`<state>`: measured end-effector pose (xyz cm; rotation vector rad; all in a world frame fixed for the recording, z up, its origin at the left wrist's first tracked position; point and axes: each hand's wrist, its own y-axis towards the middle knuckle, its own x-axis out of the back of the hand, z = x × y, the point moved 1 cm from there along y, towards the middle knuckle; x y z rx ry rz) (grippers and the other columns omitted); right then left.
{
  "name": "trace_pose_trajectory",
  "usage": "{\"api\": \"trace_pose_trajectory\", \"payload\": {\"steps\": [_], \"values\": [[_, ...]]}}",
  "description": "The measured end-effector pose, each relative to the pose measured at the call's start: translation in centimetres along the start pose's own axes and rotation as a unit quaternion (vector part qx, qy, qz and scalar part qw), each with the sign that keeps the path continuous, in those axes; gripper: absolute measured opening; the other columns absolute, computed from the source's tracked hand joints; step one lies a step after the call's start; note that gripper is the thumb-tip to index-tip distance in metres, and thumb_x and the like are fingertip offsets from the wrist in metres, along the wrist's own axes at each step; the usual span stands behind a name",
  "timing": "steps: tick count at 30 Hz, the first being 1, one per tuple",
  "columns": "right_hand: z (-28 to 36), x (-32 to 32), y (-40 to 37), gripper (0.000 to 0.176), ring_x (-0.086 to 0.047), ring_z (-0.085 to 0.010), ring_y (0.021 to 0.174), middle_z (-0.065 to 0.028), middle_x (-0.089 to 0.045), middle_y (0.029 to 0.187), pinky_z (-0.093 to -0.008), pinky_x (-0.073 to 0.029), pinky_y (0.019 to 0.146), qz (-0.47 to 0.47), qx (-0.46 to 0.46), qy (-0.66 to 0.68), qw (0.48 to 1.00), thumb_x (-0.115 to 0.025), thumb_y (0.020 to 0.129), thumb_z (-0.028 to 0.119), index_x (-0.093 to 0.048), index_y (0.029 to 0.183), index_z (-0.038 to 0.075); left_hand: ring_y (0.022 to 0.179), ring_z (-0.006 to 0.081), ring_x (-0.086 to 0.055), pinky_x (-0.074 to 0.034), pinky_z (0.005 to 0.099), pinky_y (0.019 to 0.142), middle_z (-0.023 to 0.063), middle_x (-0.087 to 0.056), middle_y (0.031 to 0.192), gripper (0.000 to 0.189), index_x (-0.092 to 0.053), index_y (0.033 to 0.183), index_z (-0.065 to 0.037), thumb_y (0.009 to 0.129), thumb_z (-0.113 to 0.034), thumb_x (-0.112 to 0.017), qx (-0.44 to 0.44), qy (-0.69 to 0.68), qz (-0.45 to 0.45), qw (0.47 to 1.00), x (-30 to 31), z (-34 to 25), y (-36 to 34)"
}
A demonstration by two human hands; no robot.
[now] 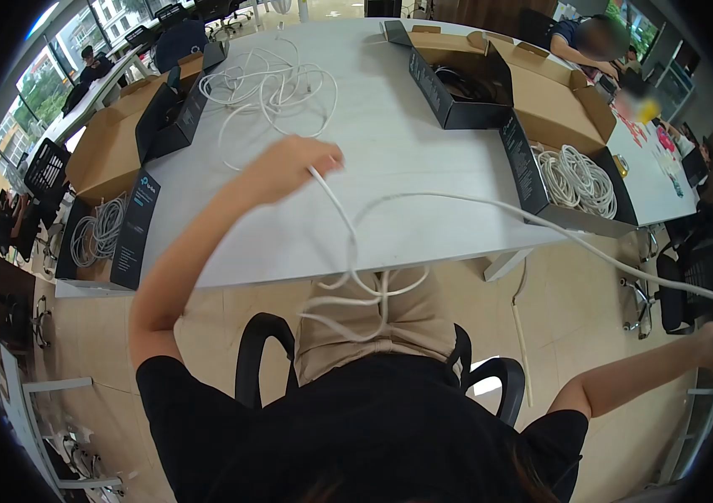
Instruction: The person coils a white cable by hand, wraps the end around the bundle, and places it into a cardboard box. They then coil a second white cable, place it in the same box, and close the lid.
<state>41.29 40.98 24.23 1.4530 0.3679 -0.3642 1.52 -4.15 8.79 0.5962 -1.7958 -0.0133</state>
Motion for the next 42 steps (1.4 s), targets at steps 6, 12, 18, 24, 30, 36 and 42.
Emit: {"api": "trace_pose_trajectory", "payload": {"steps": [6, 12, 18, 24, 30, 36, 42], "values": [[-8.7, 6.5, 0.5, 0.032, -0.059, -0.0353, 0.096, -0.0258, -0.057, 0.105, -0.0424, -0.052, 0.083, -0.015, -0.096, 0.027, 0.995, -0.035, 0.089, 0.008, -0.050, 0.104, -0.016, 0.063, 0.0192, -0.059, -0.046, 0.0289, 0.062, 0.0082, -0.060, 0.067, 0.021, -0.055, 0.092, -0.003, 0.090, -0.011, -0.036, 0.059, -0.173, -0.143, 0.973, 5.1, 8.6, -0.9], [-13.0, 9.2, -3.3, 0.032, -0.062, -0.0347, 0.088, -0.0295, -0.060, 0.095, -0.0380, -0.056, 0.076, -0.058, -0.179, -0.014, 0.982, -0.031, 0.083, 0.003, -0.047, 0.096, -0.021, 0.061, 0.0158, -0.062, -0.048, 0.0245, 0.061, 0.0101, -0.062, 0.067, 0.031, -0.054, 0.098, -0.002, 0.093, -0.011, -0.025, 0.185, -0.198, -0.198, 0.942, 10.1, 14.6, -1.7], [-19.3, 15.7, -3.8, 0.032, -0.064, -0.0346, 0.076, -0.0299, -0.062, 0.086, -0.0368, -0.057, 0.067, -0.082, -0.127, -0.133, 0.979, -0.031, 0.080, 0.002, -0.050, 0.092, -0.021, 0.069, 0.0137, -0.063, -0.045, 0.0245, 0.059, 0.0098, -0.066, 0.081, 0.050, -0.051, 0.110, -0.007, 0.095, -0.045, -0.022, 0.307, -0.223, -0.210, 0.901, 10.7, 21.3, -3.2], [-21.0, 21.8, -2.5, 0.039, -0.063, -0.0306, 0.084, -0.0272, -0.059, 0.099, -0.0389, -0.055, 0.070, -0.124, -0.114, -0.290, 0.942, -0.033, 0.086, 0.016, -0.051, 0.101, -0.015, 0.070, 0.0138, -0.064, -0.046, 0.0261, 0.060, 0.0086, -0.067, 0.083, 0.053, -0.052, 0.106, -0.008, 0.094, -0.049, -0.020, 0.400, -0.238, -0.304, 0.831, 11.1, 25.5, -5.0], [-23.9, 29.1, -0.8, 0.047, -0.059, -0.0268, 0.097, -0.0221, -0.055, 0.114, -0.0383, -0.052, 0.074, -0.106, -0.092, -0.372, 0.918, -0.029, 0.091, 0.029, -0.051, 0.111, -0.008, 0.079, 0.0148, -0.064, -0.048, 0.0277, 0.069, 0.0070, -0.067, 0.092, 0.056, -0.050, 0.108, -0.007, 0.093, -0.051, -0.021, 0.428, -0.275, -0.342, 0.790, 11.7, 27.5, -8.3], [-22.8, 24.5, -2.1, 0.045, -0.059, -0.0317, 0.097, -0.0273, -0.056, 0.108, -0.0414, -0.050, 0.083, 0.031, -0.088, -0.237, 0.967, -0.033, 0.088, 0.021, -0.052, 0.104, -0.017, 0.058, 0.0227, -0.065, -0.046, 0.0260, 0.044, 0.0185, -0.065, 0.083, 0.048, -0.055, 0.099, -0.001, 0.094, -0.043, -0.032, 0.376, -0.239, -0.326, 0.834, 10.7, 28.8, -8.9], [-6.8, 5.9, -7.5, 0.059, -0.049, -0.0341, 0.111, -0.0269, -0.051, 0.117, -0.0431, -0.039, 0.095, 0.244, -0.216, -0.052, 0.944, -0.028, 0.094, 0.039, -0.035, 0.125, -0.011, 0.069, 0.0258, -0.065, -0.050, 0.0302, 0.065, 0.0141, -0.066, 0.083, 0.032, -0.048, 0.115, -0.004, 0.085, -0.016, -0.052, 0.304, -0.007, -0.203, 0.931, 8.4, 22.8, -3.8]]}}
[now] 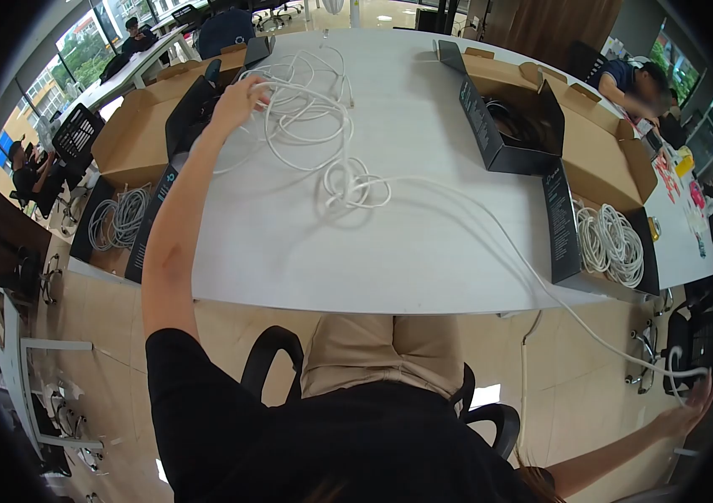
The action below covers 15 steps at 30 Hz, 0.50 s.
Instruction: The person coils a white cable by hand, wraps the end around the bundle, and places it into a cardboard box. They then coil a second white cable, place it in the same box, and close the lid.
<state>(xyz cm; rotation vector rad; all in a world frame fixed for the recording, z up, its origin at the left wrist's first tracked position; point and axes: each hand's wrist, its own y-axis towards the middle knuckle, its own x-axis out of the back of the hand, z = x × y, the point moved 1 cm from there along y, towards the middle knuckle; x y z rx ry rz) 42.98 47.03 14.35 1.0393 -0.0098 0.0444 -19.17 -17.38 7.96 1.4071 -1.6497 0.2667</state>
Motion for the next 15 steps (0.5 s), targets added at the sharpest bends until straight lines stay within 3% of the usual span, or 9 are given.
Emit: {"api": "trace_pose_trajectory", "payload": {"steps": [2, 3, 4, 7, 9, 11, 15], "values": [[4.7, -4.9, -1.4, 0.050, -0.052, -0.0308, 0.108, -0.0232, -0.054, 0.113, -0.0397, -0.044, 0.089, 0.005, 0.022, -0.017, 1.000, -0.024, 0.094, 0.029, -0.045, 0.118, -0.010, 0.081, 0.0267, -0.063, -0.048, 0.0330, 0.073, 0.0129, -0.064, 0.092, 0.036, -0.047, 0.116, -0.007, 0.082, -0.013, -0.055, -0.027, 0.055, 0.000, 0.998, -0.3, -3.3, -1.4], [6.3, -6.4, -2.2, 0.048, -0.052, -0.0312, 0.107, -0.0239, -0.053, 0.113, -0.0391, -0.045, 0.087, 0.020, 0.022, 0.004, 1.000, -0.025, 0.094, 0.026, -0.044, 0.119, -0.010, 0.087, 0.0271, -0.062, -0.047, 0.0344, 0.078, 0.0123, -0.063, 0.097, 0.038, -0.046, 0.117, -0.008, 0.081, -0.012, -0.057, -0.038, 0.083, 0.000, 0.996, -0.4, -5.2, -2.6], [7.6, -7.9, -3.1, 0.046, -0.053, -0.0316, 0.106, -0.0247, -0.053, 0.113, -0.0386, -0.046, 0.086, 0.036, 0.025, 0.027, 0.999, -0.026, 0.095, 0.024, -0.042, 0.120, -0.011, 0.104, 0.0283, -0.054, -0.041, 0.0374, 0.088, 0.0136, -0.056, 0.110, 0.044, -0.047, 0.118, -0.009, 0.076, -0.008, -0.060, -0.031, 0.086, -0.008, 0.996, -0.2, -7.6, -4.4], [9.9, -11.5, -5.9, 0.041, -0.056, -0.0325, 0.100, -0.0266, -0.055, 0.108, -0.0372, -0.048, 0.079, 0.082, 0.045, 0.082, 0.992, -0.028, 0.092, 0.019, -0.043, 0.117, -0.010, 0.109, 0.0298, -0.049, -0.038, 0.0380, 0.092, 0.0145, -0.053, 0.115, 0.051, -0.047, 0.120, -0.011, 0.072, -0.004, -0.061, -0.164, 0.184, -0.119, 0.962, 0.8, -12.2, -9.5], [10.8, -13.8, -8.1, 0.040, -0.058, -0.0330, 0.096, -0.0276, -0.056, 0.104, -0.0359, -0.049, 0.073, 0.119, 0.052, 0.140, 0.982, -0.029, 0.090, 0.016, -0.045, 0.115, -0.010, 0.110, 0.0298, -0.049, -0.038, 0.0372, 0.092, 0.0134, -0.054, 0.113, 0.052, -0.050, 0.118, -0.010, 0.068, 0.000, -0.060, -0.209, 0.187, -0.147, 0.949, 0.9, -14.8, -13.0], [11.8, -16.2, -10.0, 0.038, -0.059, -0.0334, 0.092, -0.0287, -0.057, 0.101, -0.0342, -0.050, 0.067, 0.168, 0.051, 0.224, 0.959, -0.029, 0.089, 0.014, -0.045, 0.114, -0.010, 0.107, 0.0283, -0.051, -0.039, 0.0359, 0.091, 0.0117, -0.055, 0.111, 0.042, -0.055, 0.111, -0.007, 0.070, 0.003, -0.058, -0.218, 0.062, -0.112, 0.968, -0.2, -17.1, -16.8], [17.5, -21.5, -13.5, 0.036, -0.059, -0.0308, 0.087, -0.0272, -0.060, 0.090, -0.0330, -0.053, 0.059, 0.273, 0.129, 0.300, 0.905, -0.031, 0.089, 0.015, -0.049, 0.109, -0.010, 0.104, 0.0263, -0.052, -0.040, 0.0344, 0.089, 0.0097, -0.056, 0.110, 0.030, -0.056, 0.104, -0.004, 0.075, -0.003, -0.061, -0.207, -0.112, 0.072, 0.969, -3.6, -21.5, -22.6]]}}
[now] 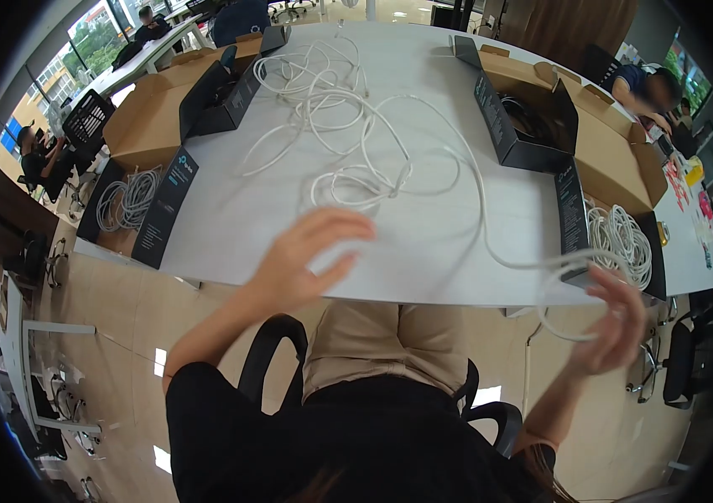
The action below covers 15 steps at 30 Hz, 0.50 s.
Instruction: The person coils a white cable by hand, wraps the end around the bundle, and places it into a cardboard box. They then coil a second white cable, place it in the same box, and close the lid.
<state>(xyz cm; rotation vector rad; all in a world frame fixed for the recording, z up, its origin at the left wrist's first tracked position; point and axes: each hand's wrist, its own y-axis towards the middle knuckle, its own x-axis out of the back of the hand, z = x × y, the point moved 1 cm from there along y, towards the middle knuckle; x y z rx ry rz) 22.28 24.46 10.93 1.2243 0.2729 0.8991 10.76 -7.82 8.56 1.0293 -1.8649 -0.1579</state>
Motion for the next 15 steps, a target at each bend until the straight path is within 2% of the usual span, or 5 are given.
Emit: {"api": "trace_pose_trajectory", "payload": {"steps": [4, 8, 9, 12, 15], "values": [[2.1, -6.3, 1.4, 0.040, -0.056, -0.0289, 0.089, -0.0190, -0.062, 0.101, -0.0317, -0.053, 0.062, 0.050, -0.008, 0.142, 0.989, -0.038, 0.089, 0.020, -0.052, 0.111, -0.010, 0.105, 0.0262, -0.051, -0.040, 0.0343, 0.090, 0.0095, -0.054, 0.113, 0.041, -0.055, 0.111, -0.005, 0.074, -0.016, -0.069, 0.000, -0.192, 0.034, 0.981, -3.8, -3.6, 0.2], [3.5, -8.6, 1.3, 0.043, -0.054, -0.0293, 0.084, -0.0184, -0.062, 0.100, -0.0281, -0.049, 0.062, 0.132, 0.020, 0.110, 0.985, -0.051, 0.080, 0.014, -0.050, 0.117, -0.009, 0.108, 0.0261, -0.049, -0.039, 0.0346, 0.091, 0.0101, -0.051, 0.117, 0.052, -0.052, 0.117, -0.005, 0.072, -0.022, -0.071, -0.010, -0.251, 0.016, 0.968, -7.0, -5.7, 0.3], [3.4, -8.9, 1.0, 0.045, -0.055, -0.0283, 0.081, -0.0173, -0.063, 0.096, -0.0278, -0.048, 0.061, 0.157, 0.042, 0.098, 0.982, -0.054, 0.077, 0.011, -0.050, 0.117, -0.008, 0.099, 0.0269, -0.055, -0.042, 0.0333, 0.087, 0.0104, -0.056, 0.109, 0.045, -0.051, 0.115, -0.004, 0.075, -0.018, -0.068, -0.016, -0.247, -0.019, 0.969, -7.7, -5.8, 0.0], [4.5, -9.8, 0.4, 0.048, -0.055, -0.0245, 0.073, -0.0120, -0.063, 0.083, -0.0287, -0.046, 0.061, 0.224, 0.038, 0.083, 0.970, -0.058, 0.070, -0.001, -0.052, 0.117, -0.004, 0.084, 0.0237, -0.062, -0.046, 0.0313, 0.080, 0.0108, -0.062, 0.092, 0.030, -0.051, 0.110, -0.001, 0.083, -0.013, -0.057, 0.029, -0.199, 0.076, 0.977, -8.8, -3.7, -1.9], [3.2, -10.2, -0.7, 0.047, -0.055, -0.0207, 0.067, -0.0059, -0.059, 0.070, -0.0292, -0.045, 0.061, 0.174, -0.014, 0.066, 0.982, -0.059, 0.068, -0.007, -0.056, 0.114, -0.001, 0.073, 0.0208, -0.063, -0.049, 0.0308, 0.073, 0.0114, -0.063, 0.078, 0.017, -0.050, 0.101, 0.001, 0.092, -0.009, -0.042, 0.101, -0.326, -0.070, 0.937, -8.5, -3.3, -2.2]]}}
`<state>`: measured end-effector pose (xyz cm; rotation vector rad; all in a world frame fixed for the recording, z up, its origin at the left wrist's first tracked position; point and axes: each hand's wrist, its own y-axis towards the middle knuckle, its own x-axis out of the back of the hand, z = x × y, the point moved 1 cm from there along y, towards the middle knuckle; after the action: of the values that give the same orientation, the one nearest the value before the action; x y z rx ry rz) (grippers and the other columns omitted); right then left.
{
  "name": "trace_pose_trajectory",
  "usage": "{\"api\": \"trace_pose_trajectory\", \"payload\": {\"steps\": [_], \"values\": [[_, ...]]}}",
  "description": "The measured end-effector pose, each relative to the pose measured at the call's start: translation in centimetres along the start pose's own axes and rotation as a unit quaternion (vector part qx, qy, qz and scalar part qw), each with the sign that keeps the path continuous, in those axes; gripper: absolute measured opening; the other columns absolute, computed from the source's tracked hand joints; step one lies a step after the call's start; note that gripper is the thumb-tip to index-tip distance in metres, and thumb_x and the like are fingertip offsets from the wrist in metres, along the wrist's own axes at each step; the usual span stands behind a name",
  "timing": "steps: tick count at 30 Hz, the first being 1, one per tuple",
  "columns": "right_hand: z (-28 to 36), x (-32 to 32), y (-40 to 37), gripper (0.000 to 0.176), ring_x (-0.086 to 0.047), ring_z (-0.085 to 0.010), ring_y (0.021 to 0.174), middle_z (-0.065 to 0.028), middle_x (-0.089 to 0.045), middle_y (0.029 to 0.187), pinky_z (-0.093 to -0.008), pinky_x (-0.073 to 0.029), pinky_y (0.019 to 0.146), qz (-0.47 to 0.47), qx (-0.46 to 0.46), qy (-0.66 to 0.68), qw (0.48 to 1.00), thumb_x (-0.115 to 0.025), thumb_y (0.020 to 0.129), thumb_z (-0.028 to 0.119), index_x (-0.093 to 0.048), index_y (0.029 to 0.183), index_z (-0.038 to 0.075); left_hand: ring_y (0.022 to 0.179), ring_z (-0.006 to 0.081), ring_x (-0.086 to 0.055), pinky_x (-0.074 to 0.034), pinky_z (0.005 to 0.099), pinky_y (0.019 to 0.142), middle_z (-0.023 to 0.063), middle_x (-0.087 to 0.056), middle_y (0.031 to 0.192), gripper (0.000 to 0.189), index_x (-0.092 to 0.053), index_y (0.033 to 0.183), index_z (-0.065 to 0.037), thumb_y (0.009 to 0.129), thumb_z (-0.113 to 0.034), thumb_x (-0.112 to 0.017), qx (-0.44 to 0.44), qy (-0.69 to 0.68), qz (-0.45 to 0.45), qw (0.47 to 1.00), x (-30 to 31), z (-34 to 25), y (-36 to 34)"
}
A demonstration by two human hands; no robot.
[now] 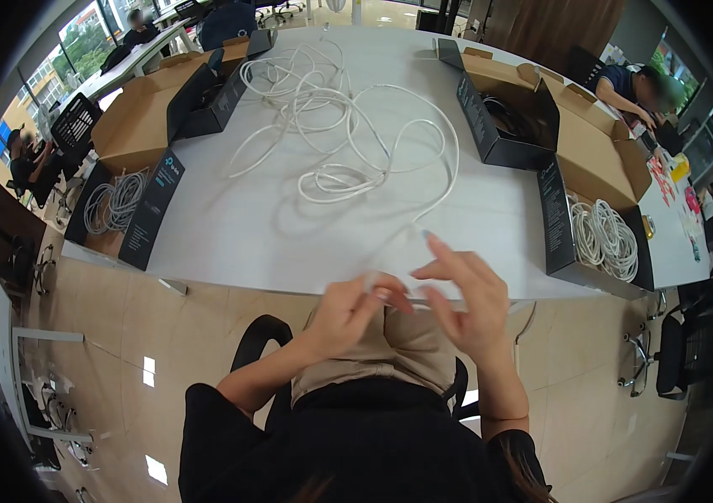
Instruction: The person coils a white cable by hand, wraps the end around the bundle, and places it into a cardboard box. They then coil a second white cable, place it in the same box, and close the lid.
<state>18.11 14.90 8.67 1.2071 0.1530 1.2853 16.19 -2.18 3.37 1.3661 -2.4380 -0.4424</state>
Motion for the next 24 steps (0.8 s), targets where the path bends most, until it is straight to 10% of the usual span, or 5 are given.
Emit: {"api": "trace_pose_trajectory", "payload": {"steps": [6, 10, 15, 19, 24], "values": [[-5.9, -2.3, 1.1, 0.045, -0.044, -0.0287, 0.114, -0.0081, -0.046, 0.126, -0.0406, -0.036, 0.097, 0.096, -0.079, -0.116, 0.985, -0.058, 0.075, 0.000, -0.051, 0.118, 0.011, 0.073, 0.0211, -0.063, -0.051, 0.0346, 0.073, 0.0139, -0.061, 0.075, 0.024, -0.045, 0.093, 0.000, 0.097, -0.016, -0.027, 0.007, -0.164, -0.090, 0.982, 3.7, 1.6, -1.9], [-7.7, -6.2, 0.8, 0.021, -0.050, -0.0269, 0.106, -0.0067, -0.055, 0.110, -0.0477, -0.017, 0.108, 0.227, -0.040, -0.099, 0.968, -0.059, 0.078, 0.010, -0.055, 0.099, 0.008, 0.058, 0.0206, -0.058, -0.052, 0.0364, 0.063, 0.0079, -0.049, 0.059, 0.024, -0.037, 0.095, -0.006, 0.098, -0.027, -0.026, -0.002, -0.272, -0.177, 0.946, 5.3, 0.8, -2.7], [-5.5, -7.6, 0.6, 0.016, -0.055, -0.0224, 0.078, -0.0035, -0.054, 0.086, -0.0389, -0.040, 0.085, 0.244, -0.036, -0.018, 0.969, -0.056, 0.079, 0.009, -0.055, 0.094, 0.009, 0.068, 0.0121, -0.050, -0.048, 0.0297, 0.073, -0.0003, -0.046, 0.084, 0.016, -0.034, 0.105, -0.008, 0.097, -0.021, -0.031, -0.097, -0.542, -0.207, 0.809, 7.8, -1.9, -2.2], [-3.8, -7.7, -0.1, 0.022, -0.052, -0.0198, 0.068, -0.0030, -0.049, 0.077, -0.0318, -0.041, 0.061, 0.210, 0.067, -0.060, 0.974, -0.056, 0.074, 0.009, -0.056, 0.096, 0.009, 0.070, 0.0121, -0.050, -0.045, 0.0290, 0.071, 0.0007, -0.045, 0.098, 0.047, -0.018, 0.135, -0.009, 0.095, -0.020, -0.039, -0.166, -0.463, -0.299, 0.818, 7.2, -4.6, -0.6], [-1.2, -6.2, 1.0, 0.030, -0.049, -0.0135, 0.061, -0.0011, -0.046, 0.074, -0.0255, -0.040, 0.053, 0.203, 0.179, -0.075, 0.960, -0.057, 0.068, 0.008, -0.057, 0.098, 0.007, 0.063, 0.0147, -0.058, -0.046, 0.0291, 0.069, 0.0025, -0.053, 0.100, 0.066, -0.006, 0.139, -0.010, 0.092, -0.030, -0.047, -0.240, -0.169, -0.198, 0.935, 5.3, -4.4, 0.5]]}}
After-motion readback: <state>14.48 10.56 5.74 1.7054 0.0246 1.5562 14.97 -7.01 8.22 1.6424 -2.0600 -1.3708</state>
